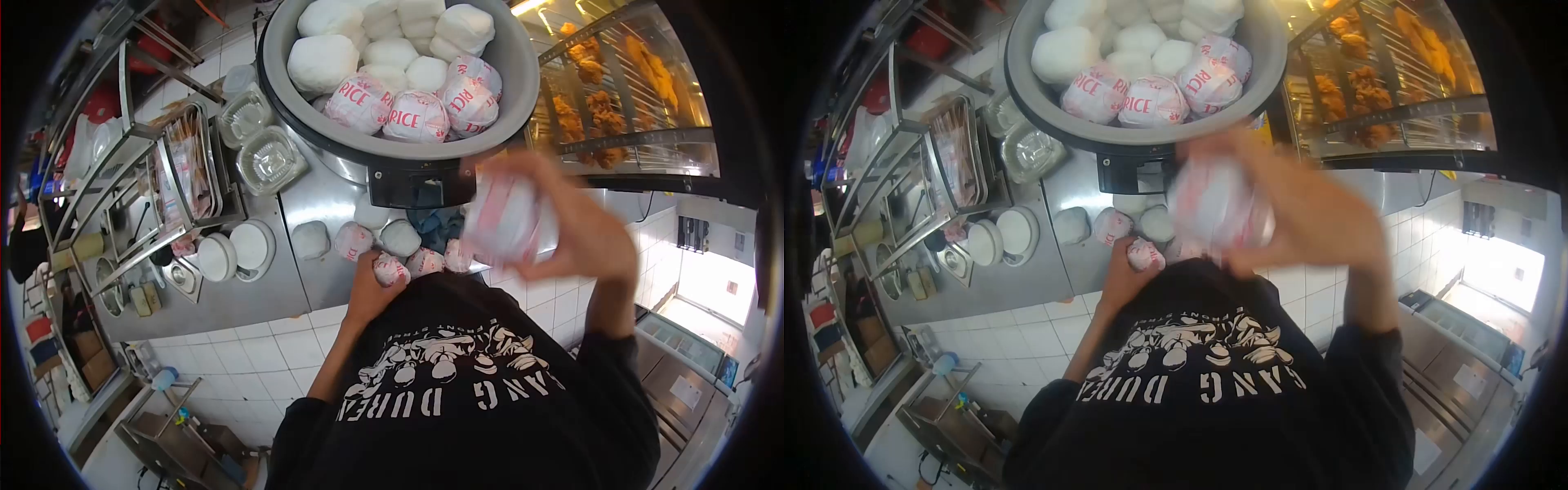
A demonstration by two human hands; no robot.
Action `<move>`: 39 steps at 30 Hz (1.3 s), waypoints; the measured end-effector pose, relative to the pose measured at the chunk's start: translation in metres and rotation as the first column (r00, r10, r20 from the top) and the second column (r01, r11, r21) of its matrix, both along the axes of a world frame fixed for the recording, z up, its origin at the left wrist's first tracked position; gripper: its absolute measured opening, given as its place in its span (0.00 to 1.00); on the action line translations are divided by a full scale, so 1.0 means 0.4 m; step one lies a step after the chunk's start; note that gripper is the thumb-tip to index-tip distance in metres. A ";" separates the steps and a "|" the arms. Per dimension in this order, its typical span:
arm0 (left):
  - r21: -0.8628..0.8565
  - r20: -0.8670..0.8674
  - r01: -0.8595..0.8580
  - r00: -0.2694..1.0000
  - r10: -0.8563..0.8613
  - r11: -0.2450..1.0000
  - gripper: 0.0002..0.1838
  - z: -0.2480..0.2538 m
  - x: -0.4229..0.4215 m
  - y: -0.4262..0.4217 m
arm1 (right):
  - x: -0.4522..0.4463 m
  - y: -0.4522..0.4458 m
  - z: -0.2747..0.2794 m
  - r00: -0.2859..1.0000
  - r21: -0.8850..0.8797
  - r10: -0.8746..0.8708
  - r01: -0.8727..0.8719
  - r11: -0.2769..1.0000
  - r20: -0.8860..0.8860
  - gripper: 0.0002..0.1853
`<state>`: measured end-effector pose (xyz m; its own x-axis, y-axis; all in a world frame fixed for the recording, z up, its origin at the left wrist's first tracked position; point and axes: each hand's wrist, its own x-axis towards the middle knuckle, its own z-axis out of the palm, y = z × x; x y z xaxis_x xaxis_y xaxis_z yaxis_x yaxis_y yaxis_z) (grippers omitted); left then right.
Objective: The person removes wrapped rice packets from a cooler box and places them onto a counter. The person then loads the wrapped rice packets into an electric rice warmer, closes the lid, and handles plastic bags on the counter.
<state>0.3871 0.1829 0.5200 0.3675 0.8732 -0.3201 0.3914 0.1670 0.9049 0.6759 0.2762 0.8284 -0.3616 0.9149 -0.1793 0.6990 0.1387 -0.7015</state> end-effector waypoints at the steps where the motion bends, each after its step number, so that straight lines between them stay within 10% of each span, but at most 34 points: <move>1: -0.077 0.045 0.020 0.999 -0.017 0.997 0.33 0.015 -0.010 0.014 | 0.019 0.085 0.009 0.995 0.119 -0.035 0.024 0.993 0.097 0.41; 5: -0.273 0.240 0.021 0.970 0.047 0.962 0.28 0.061 -0.059 0.036 | 0.148 0.373 -0.118 0.957 0.411 0.046 -0.166 0.896 0.286 0.36; 7: -0.325 0.358 -0.045 0.919 0.167 0.945 0.25 0.087 -0.061 0.037 | 0.177 0.410 -0.138 0.827 -0.006 0.129 -0.150 0.989 0.547 0.33; 13: -0.442 0.495 -0.323 0.690 0.528 0.837 0.23 0.269 -0.110 0.083 | 0.111 0.375 -0.110 0.729 0.037 0.013 -0.053 0.998 0.685 0.30; 15: -0.229 0.629 -0.322 0.671 0.392 0.919 0.24 0.365 -0.081 0.125 | 0.024 0.322 -0.037 0.962 0.174 0.138 -0.182 0.968 0.235 0.29; 17: 0.019 0.634 -0.322 0.736 0.238 0.946 0.22 0.450 -0.052 0.179 | -0.160 0.196 0.101 0.998 -0.247 0.054 -0.043 0.968 0.037 0.32; 21: 0.298 0.587 -0.275 0.808 0.052 0.914 0.21 0.503 0.010 0.257 | -0.201 0.148 -0.025 0.916 0.033 0.382 -0.381 0.924 -0.123 0.34; 23: -0.057 0.783 -0.418 0.545 0.300 0.907 0.19 0.531 0.068 0.241 | -0.164 0.216 -0.037 0.926 0.062 0.373 -0.369 0.927 -0.060 0.35; 26: 0.024 0.710 -0.438 0.640 0.293 0.899 0.19 0.441 0.052 0.210 | -0.048 0.339 -0.014 0.990 0.097 0.137 -0.140 0.985 0.031 0.35; 30: -0.176 -0.002 -0.019 1.000 0.019 0.984 0.26 0.193 -0.035 0.178 | 0.032 0.515 -0.197 0.965 -0.173 -0.229 0.206 0.963 -0.131 0.28; 33: 0.302 -0.546 0.214 0.838 -0.015 0.929 0.32 0.046 -0.047 0.104 | 0.014 0.543 -0.297 0.997 -0.228 -0.057 0.066 0.972 0.044 0.37; 39: 0.446 -0.629 0.219 0.766 0.130 0.868 0.41 -0.042 -0.027 0.087 | -0.019 0.521 -0.260 0.983 -0.195 0.125 -0.097 0.976 0.138 0.29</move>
